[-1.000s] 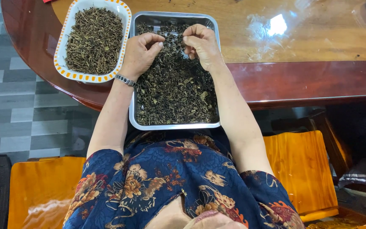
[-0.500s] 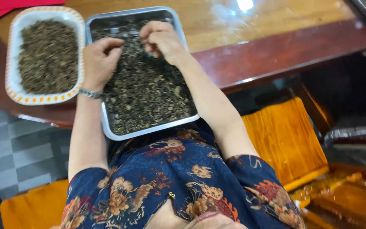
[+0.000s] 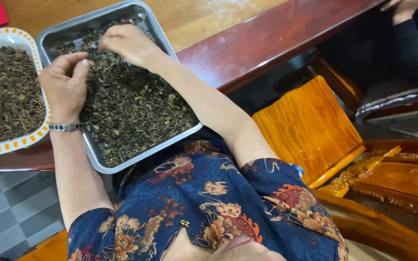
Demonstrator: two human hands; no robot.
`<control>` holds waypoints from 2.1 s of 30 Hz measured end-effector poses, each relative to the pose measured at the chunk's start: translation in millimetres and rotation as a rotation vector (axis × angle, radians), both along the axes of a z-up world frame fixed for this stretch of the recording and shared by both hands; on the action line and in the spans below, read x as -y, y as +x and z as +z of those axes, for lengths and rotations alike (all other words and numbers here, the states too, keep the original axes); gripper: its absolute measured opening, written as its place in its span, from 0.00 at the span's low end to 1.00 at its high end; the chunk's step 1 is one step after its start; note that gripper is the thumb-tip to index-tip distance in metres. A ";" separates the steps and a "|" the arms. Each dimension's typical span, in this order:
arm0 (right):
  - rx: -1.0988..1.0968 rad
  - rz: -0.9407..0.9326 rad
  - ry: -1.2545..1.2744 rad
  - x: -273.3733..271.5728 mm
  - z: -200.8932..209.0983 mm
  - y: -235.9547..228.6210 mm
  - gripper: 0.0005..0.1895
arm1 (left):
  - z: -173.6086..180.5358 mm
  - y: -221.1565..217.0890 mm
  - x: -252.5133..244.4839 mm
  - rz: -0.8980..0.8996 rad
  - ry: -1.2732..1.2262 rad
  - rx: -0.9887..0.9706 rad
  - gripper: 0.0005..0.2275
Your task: Sorting dried tea leaves by hand to remove stems and impurities
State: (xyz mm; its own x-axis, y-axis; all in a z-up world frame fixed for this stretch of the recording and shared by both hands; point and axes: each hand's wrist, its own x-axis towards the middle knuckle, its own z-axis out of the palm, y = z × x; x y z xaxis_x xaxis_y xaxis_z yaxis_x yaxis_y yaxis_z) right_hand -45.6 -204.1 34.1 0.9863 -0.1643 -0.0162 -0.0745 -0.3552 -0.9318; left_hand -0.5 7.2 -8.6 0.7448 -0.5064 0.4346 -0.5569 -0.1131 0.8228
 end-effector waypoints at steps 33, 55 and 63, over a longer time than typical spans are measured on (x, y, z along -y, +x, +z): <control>-0.046 0.359 -0.614 -34.4 -4.2 -19.4 0.31 | -3.7 1.2 -4.9 0.050 0.021 0.029 0.03; 0.384 -0.019 -0.551 23.0 -45.2 16.1 0.09 | -7.0 9.6 -1.8 0.119 -0.003 0.170 0.06; 0.143 0.081 -0.553 11.3 -18.8 -6.2 0.03 | 5.7 2.2 1.8 0.120 0.064 0.046 0.11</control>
State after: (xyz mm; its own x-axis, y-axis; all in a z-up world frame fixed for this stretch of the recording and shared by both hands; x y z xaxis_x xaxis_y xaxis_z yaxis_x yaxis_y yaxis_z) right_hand -51.8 -215.4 15.3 0.9822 -0.0341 0.1848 0.0863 -0.7917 -0.6048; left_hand 1.7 5.4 -2.8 0.7816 -0.4423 0.4399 -0.5735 -0.2323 0.7856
